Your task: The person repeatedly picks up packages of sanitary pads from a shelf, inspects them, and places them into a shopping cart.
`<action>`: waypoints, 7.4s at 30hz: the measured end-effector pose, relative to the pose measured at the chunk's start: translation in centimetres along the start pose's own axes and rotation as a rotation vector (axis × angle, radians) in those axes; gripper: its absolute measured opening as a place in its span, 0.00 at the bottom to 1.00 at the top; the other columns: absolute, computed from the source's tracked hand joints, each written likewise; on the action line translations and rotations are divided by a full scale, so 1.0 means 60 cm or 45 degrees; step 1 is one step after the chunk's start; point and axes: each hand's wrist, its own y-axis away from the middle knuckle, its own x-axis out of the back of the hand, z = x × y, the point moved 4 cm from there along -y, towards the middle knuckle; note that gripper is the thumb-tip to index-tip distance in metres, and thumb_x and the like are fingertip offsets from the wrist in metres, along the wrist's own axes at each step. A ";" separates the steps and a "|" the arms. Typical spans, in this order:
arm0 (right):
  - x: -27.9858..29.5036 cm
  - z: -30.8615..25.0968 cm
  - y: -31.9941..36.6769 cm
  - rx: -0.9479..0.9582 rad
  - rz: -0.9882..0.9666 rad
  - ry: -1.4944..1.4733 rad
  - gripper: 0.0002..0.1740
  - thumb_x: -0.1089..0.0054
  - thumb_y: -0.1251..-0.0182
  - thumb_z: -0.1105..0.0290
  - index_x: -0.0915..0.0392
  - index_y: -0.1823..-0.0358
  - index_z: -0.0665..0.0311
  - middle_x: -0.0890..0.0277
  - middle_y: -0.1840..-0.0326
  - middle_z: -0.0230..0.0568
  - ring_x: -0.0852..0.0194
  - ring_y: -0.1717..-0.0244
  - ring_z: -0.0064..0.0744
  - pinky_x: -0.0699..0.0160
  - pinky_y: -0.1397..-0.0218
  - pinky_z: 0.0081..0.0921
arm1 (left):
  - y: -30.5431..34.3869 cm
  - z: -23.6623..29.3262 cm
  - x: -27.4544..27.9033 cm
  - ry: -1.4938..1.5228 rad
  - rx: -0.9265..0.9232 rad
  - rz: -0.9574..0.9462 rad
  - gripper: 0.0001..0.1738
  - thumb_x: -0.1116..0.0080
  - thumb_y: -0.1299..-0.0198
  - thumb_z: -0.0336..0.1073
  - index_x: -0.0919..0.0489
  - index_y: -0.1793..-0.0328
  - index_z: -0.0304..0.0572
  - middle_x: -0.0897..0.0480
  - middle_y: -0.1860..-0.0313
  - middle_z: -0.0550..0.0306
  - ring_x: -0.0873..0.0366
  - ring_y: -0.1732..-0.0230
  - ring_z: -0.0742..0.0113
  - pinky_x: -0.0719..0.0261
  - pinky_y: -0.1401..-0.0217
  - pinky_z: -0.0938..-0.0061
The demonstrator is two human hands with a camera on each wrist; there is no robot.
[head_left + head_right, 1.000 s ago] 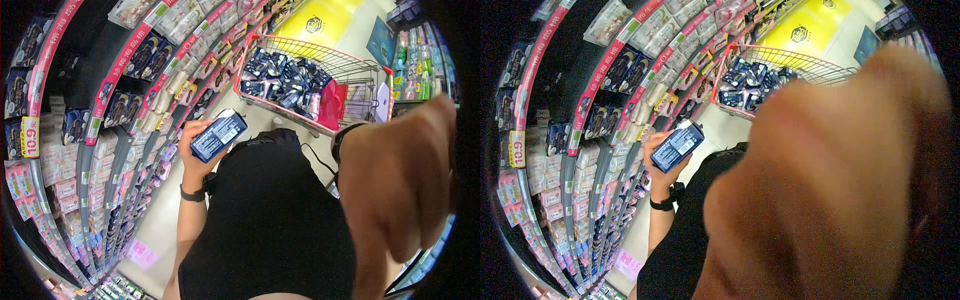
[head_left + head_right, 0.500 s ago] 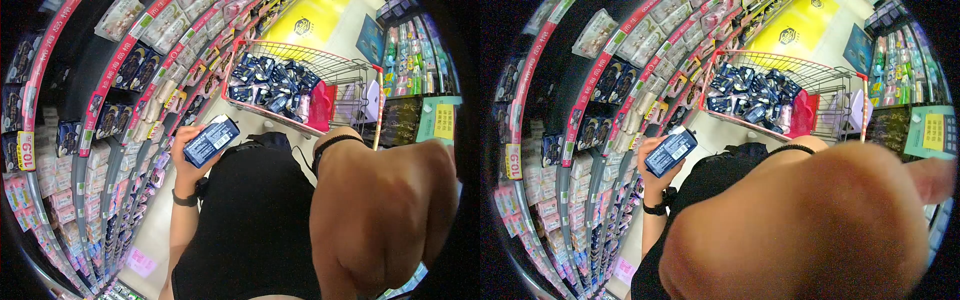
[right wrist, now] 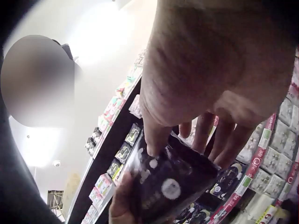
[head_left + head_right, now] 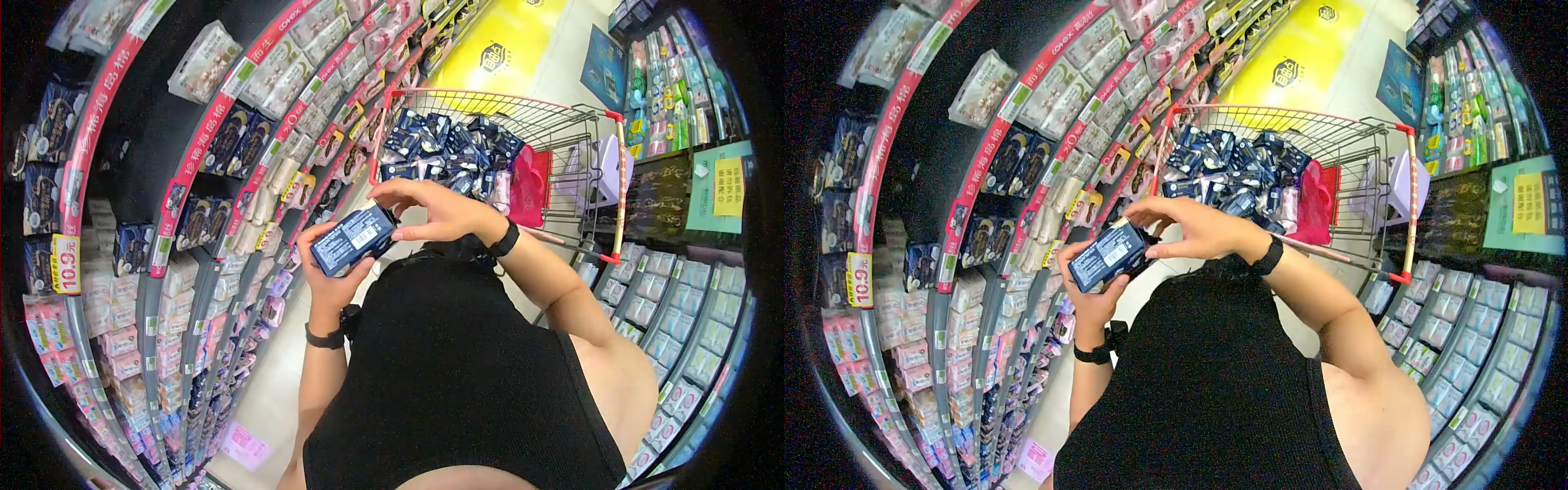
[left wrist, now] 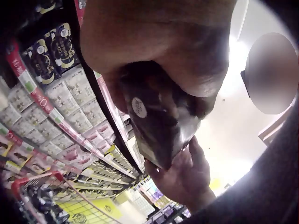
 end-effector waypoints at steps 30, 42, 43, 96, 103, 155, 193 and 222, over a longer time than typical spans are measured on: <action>0.253 0.086 0.251 0.178 0.758 0.290 0.51 0.25 0.48 0.68 0.46 0.24 0.59 0.55 0.21 0.52 0.42 0.26 0.58 0.38 0.26 0.43 | -0.104 -0.107 -0.364 0.333 0.742 -0.521 0.19 0.53 0.27 0.39 0.23 0.41 0.31 0.16 0.52 0.52 0.18 0.54 0.61 0.19 0.51 0.67; 0.318 0.239 0.346 -0.824 0.417 -0.502 0.35 0.67 0.19 0.40 0.19 0.57 0.64 0.27 0.71 0.26 0.37 0.75 0.21 0.34 0.73 0.24 | -0.164 -0.094 -0.460 -0.249 0.381 -0.736 0.51 0.23 0.61 0.22 0.34 0.27 0.46 0.28 0.38 0.53 0.23 0.51 0.69 0.24 0.53 0.72; 0.327 0.244 0.352 -0.955 0.423 -0.320 0.35 0.64 0.19 0.42 0.19 0.49 0.68 0.23 0.65 0.33 0.29 0.68 0.24 0.26 0.65 0.26 | -0.169 -0.074 -0.471 -0.292 0.270 -0.768 0.50 0.24 0.61 0.20 0.33 0.27 0.45 0.25 0.44 0.54 0.23 0.50 0.69 0.24 0.51 0.74; -0.173 -0.542 -0.633 0.962 0.021 1.097 0.29 0.30 0.37 0.59 0.29 0.40 0.65 0.27 0.39 0.45 0.29 0.38 0.38 0.32 0.33 0.34 | 0.267 -0.303 0.427 1.088 0.520 0.871 0.09 0.48 0.29 0.42 0.22 0.57 0.48 0.21 0.66 0.64 0.23 0.64 0.71 0.29 0.62 0.72; -0.210 -0.587 -0.906 0.707 0.247 1.687 0.46 0.42 0.34 0.40 0.36 0.30 0.75 0.35 0.30 0.70 0.36 0.29 0.61 0.37 0.26 0.41 | 0.418 -0.309 0.495 1.093 0.553 1.186 0.11 0.48 0.31 0.44 0.25 0.62 0.48 0.24 0.72 0.61 0.26 0.68 0.68 0.29 0.64 0.72; -0.284 0.327 -0.128 -1.379 -0.242 -0.689 0.25 0.43 0.25 0.50 0.23 0.35 0.57 0.15 0.47 0.28 0.16 0.55 0.18 0.16 0.54 0.23 | 0.084 -0.149 0.268 -0.408 -0.271 -0.237 0.51 0.19 0.56 0.54 0.31 0.27 0.44 0.30 0.28 0.48 0.32 0.27 0.52 0.24 0.34 0.58; 0.157 0.140 0.254 -0.091 0.683 0.146 0.49 0.22 0.46 0.47 0.37 0.30 0.62 0.25 0.40 0.52 0.26 0.40 0.43 0.28 0.37 0.36 | -0.158 -0.062 -0.333 -0.195 -0.010 -0.849 0.24 0.27 0.45 0.34 0.24 0.45 0.40 0.25 0.42 0.52 0.29 0.37 0.58 0.37 0.28 0.65; 0.052 -0.163 0.211 0.147 1.390 0.110 0.44 0.30 0.39 0.69 0.49 0.27 0.64 0.44 0.35 0.43 0.44 0.31 0.33 0.44 0.25 0.32 | -0.161 0.193 -0.290 0.396 -0.304 -0.984 0.44 0.26 0.52 0.57 0.31 0.35 0.40 0.33 0.33 0.42 0.34 0.29 0.50 0.36 0.26 0.56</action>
